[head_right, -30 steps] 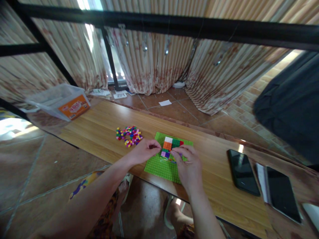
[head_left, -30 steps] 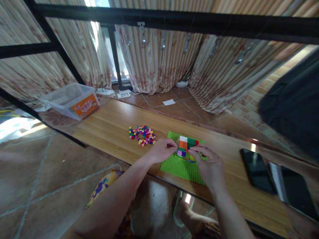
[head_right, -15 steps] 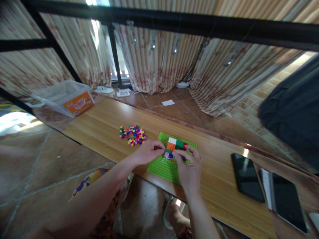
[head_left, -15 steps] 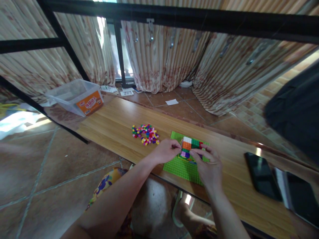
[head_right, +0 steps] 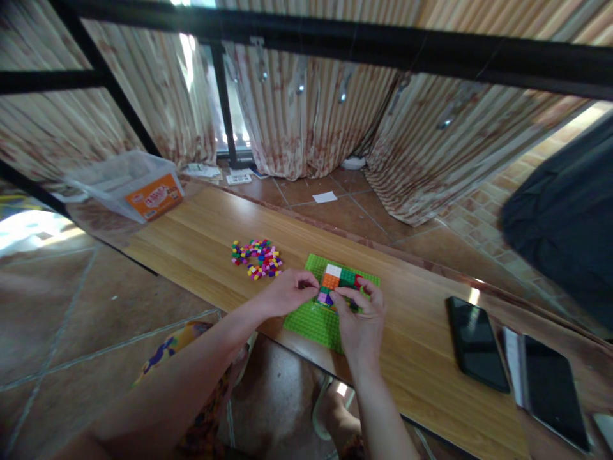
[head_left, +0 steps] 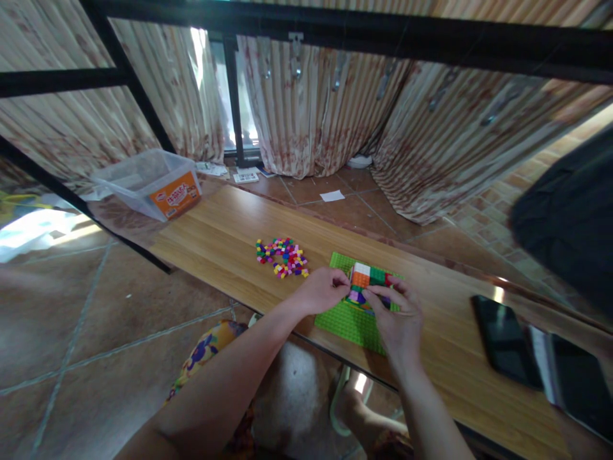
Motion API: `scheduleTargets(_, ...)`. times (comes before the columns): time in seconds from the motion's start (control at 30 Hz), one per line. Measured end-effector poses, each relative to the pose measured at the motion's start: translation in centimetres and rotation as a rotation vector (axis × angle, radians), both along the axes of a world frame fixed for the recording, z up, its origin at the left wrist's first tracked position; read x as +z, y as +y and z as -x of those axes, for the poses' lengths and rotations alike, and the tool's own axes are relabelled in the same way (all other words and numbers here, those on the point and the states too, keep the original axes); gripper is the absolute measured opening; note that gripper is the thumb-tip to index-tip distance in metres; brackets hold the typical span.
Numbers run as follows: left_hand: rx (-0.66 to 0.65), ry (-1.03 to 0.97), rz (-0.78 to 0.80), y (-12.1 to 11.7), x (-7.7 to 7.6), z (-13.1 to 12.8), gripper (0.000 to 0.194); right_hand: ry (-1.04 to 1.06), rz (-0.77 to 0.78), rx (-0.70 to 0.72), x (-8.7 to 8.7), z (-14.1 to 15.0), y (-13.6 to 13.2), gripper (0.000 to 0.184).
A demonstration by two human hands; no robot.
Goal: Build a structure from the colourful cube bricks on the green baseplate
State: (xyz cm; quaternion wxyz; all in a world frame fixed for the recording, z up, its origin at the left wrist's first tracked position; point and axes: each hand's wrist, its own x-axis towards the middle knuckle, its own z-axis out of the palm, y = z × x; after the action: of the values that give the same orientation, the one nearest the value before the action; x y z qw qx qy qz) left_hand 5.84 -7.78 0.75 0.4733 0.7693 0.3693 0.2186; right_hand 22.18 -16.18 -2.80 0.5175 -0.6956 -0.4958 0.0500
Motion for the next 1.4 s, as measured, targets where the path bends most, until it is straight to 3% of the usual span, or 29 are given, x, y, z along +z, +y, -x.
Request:
scheduleTargets(0.4, 0.001, 0.022, -0.015, -0.3, 0.2, 0.0, 0.019, -0.136, -0.04, 0.006, 0.5, 0.7, -0.5, 0.021)
scheduleTargets(0.67, 0.017, 0.024, 0.001, -0.1, -0.1, -0.1, 0.019, 0.013, -0.06, 0.02, 0.7, 0.2, -0.5, 0.024)
scheduleTargets(1.1, 0.019, 0.078, -0.014, -0.3, 0.3, -0.2, 0.018, 0.015, -0.047, -0.043, -0.2, 0.1, 0.6, 0.022)
scheduleTargets(1.4, 0.03, 0.075, -0.023, -0.1, -0.3, -0.4, 0.019, 0.092, -0.016, -0.063, -0.2, 0.3, 0.7, 0.022)
